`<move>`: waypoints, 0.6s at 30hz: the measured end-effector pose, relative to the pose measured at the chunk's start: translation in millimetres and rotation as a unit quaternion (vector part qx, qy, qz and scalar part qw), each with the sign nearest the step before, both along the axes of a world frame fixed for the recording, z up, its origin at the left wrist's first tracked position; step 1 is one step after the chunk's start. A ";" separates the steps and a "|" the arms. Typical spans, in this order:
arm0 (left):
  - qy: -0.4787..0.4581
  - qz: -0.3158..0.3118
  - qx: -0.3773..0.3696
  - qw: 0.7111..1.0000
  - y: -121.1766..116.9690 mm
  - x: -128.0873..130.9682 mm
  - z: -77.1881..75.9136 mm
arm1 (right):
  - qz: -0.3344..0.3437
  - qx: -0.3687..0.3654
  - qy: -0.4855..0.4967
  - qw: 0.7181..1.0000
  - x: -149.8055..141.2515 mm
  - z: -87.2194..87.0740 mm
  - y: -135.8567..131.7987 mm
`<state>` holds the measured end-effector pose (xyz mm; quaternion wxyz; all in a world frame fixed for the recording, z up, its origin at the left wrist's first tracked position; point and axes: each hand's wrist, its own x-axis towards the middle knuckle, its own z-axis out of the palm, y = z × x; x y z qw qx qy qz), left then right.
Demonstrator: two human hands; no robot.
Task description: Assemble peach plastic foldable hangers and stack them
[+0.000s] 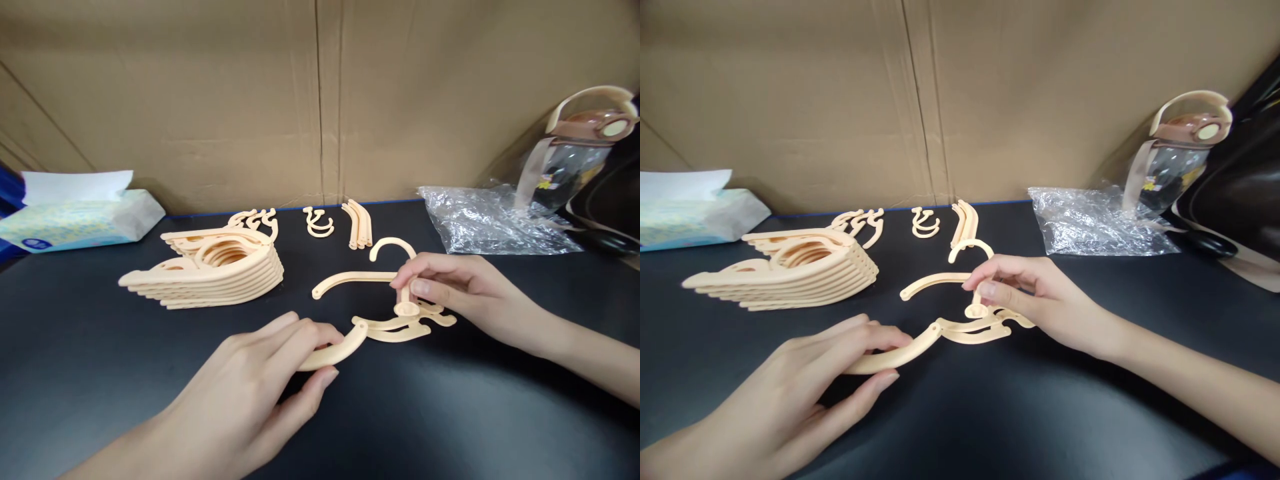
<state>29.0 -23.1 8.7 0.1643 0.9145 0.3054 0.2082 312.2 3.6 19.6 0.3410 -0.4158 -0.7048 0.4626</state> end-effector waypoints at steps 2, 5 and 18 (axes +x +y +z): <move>-0.014 0.008 -0.005 1.000 0.1 0.3 -0.7 | -0.006 0.004 -0.006 1.000 0.1 0.0 -0.3; -0.017 0.027 -0.011 0.999 -1.3 0.4 -1.7 | -0.013 0.016 -0.012 1.000 -0.1 -1.4 -0.1; 0.012 -0.008 0.003 1.000 0.9 -0.1 -1.0 | -0.026 -0.001 0.008 1.000 0.6 -3.3 -0.5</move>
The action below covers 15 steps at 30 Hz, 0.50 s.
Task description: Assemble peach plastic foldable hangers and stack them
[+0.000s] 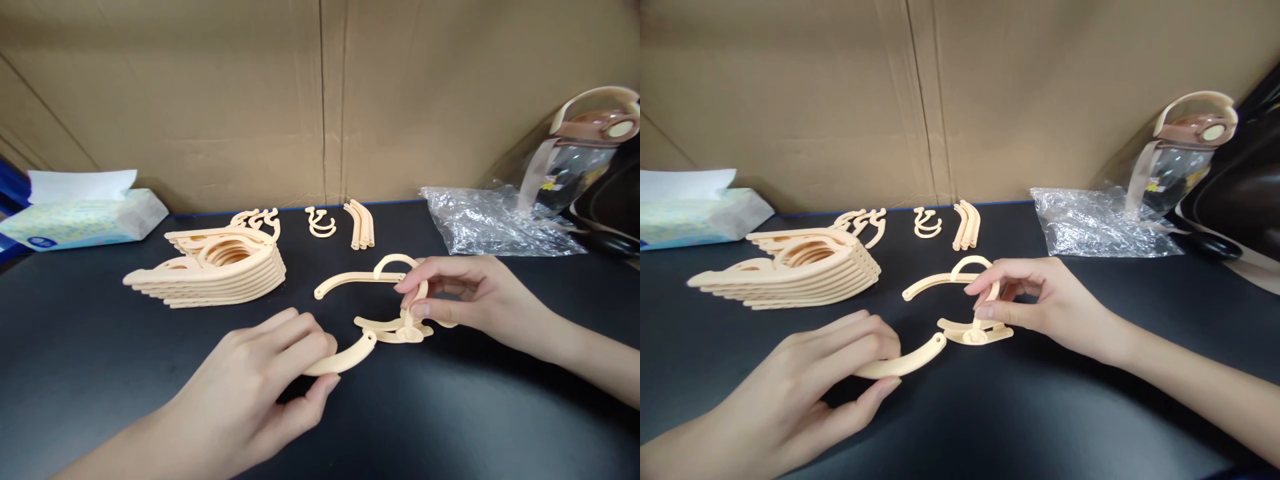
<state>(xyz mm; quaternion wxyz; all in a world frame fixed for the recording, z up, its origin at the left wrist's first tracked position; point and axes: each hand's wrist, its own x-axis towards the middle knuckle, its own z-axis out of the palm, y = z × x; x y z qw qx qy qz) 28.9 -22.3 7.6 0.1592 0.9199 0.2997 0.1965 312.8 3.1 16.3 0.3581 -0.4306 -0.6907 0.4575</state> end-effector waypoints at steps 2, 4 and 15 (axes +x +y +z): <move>0.002 -0.009 -0.001 1.000 0.6 -0.4 -1.1 | -0.008 -0.007 0.002 1.000 -0.3 0.1 -0.5; 0.000 -0.018 0.005 1.000 1.3 -0.8 -2.6 | -0.013 -0.010 0.014 1.000 -1.2 0.7 -0.2; -0.034 0.000 0.019 0.999 0.1 -5.0 -4.8 | -0.059 0.057 -0.027 0.996 0.9 0.2 1.0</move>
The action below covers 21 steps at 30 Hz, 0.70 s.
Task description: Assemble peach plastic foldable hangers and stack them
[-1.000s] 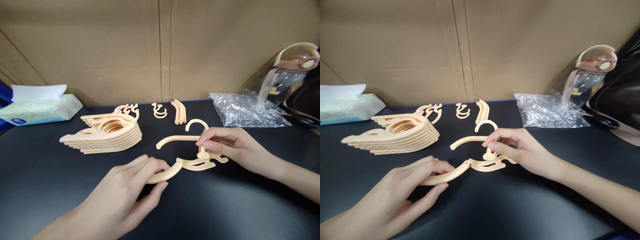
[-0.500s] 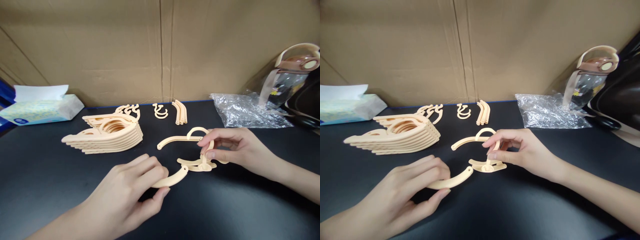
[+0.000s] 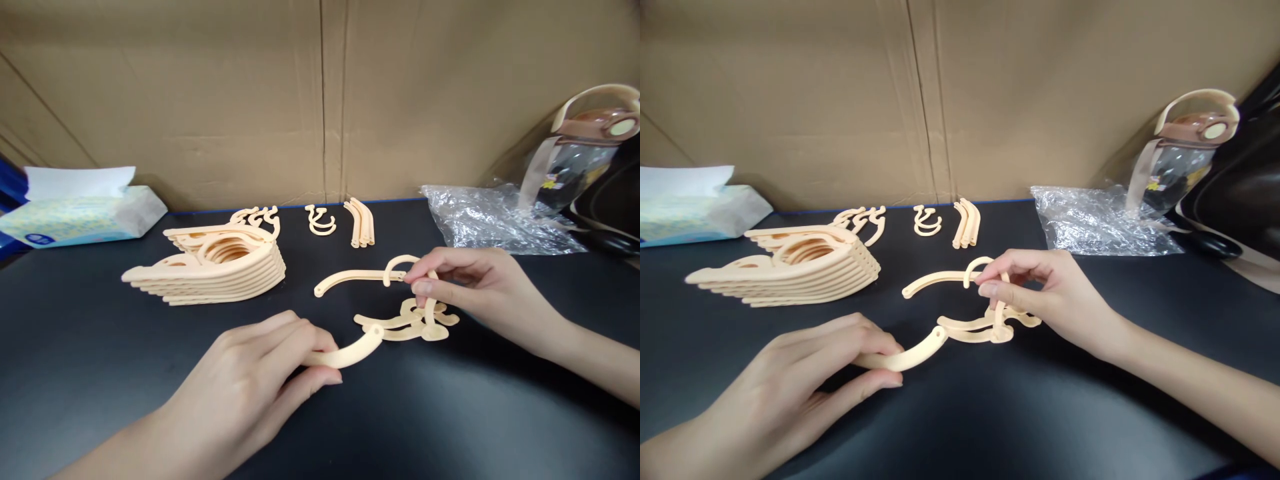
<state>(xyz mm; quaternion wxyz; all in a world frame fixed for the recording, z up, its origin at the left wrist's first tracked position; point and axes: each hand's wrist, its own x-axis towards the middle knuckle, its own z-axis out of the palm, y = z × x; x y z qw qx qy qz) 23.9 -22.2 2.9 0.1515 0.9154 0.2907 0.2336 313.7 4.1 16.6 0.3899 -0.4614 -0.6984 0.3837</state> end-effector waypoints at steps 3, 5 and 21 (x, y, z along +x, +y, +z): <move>0.003 0.021 0.007 1.000 -0.4 0.7 0.8 | -0.016 0.011 0.005 1.000 0.2 0.4 -0.5; 0.002 0.024 0.008 1.000 -1.1 1.0 1.0 | -0.021 0.005 0.009 1.000 0.3 1.1 -0.5; 0.033 0.042 0.006 0.999 -2.0 -0.8 -0.5 | -0.009 0.015 -0.026 1.000 -2.8 1.2 -1.5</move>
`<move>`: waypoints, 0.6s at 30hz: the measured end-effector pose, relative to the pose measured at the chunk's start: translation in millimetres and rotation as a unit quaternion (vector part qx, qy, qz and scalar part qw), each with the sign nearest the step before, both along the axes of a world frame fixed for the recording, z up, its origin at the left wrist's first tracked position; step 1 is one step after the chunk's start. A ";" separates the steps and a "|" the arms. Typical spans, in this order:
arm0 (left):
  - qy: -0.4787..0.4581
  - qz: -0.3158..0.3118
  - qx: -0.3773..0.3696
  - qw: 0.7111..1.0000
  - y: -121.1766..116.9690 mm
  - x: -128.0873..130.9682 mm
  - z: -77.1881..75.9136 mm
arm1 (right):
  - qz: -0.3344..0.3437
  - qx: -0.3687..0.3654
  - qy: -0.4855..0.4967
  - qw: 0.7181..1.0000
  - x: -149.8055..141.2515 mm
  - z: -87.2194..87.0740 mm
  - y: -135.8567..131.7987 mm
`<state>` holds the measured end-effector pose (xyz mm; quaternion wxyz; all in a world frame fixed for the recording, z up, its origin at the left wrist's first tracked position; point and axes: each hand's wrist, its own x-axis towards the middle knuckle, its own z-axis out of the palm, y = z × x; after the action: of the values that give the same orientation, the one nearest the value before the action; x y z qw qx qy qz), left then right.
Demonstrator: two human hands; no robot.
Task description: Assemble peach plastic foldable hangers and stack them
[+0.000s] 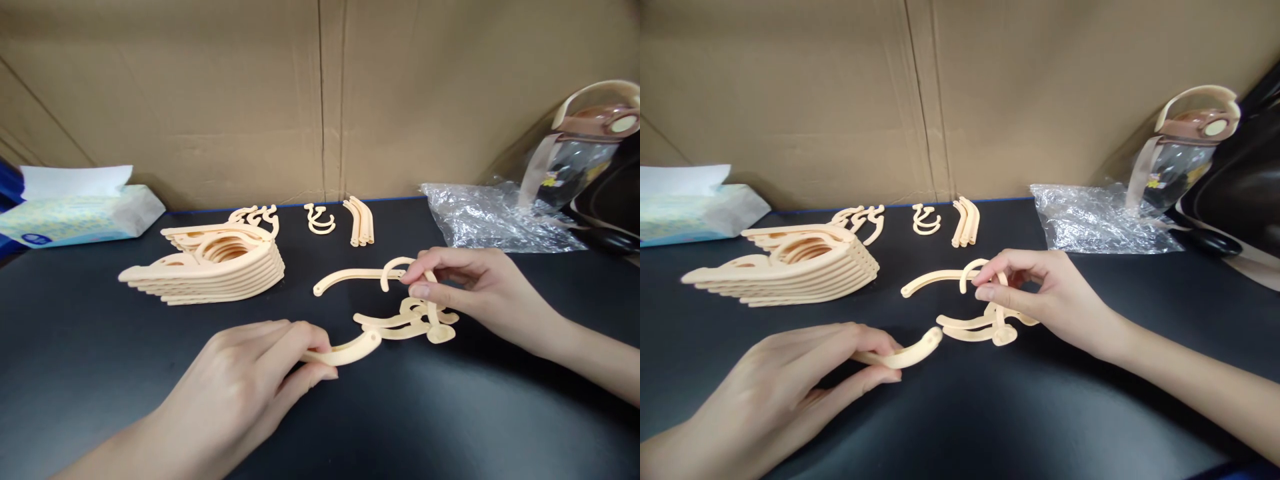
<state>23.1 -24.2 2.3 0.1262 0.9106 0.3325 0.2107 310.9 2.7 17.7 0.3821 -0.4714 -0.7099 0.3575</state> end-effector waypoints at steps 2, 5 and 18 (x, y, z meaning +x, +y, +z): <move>0.005 0.000 0.004 1.000 0.1 -0.4 0.3 | 0.005 -0.003 0.000 1.000 -0.1 0.2 -0.1; 0.009 -0.009 0.009 1.000 0.5 -0.5 1.1 | 0.008 -0.010 0.009 1.000 -0.4 0.3 0.2; 0.001 -0.015 0.050 0.999 5.3 1.0 -3.8 | 0.029 -0.073 0.102 0.992 0.2 -0.3 2.2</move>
<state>24.1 -18.9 -1.4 0.0838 0.9207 0.3081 0.2244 311.1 4.8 17.4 0.4064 -0.4382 -0.6525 0.4659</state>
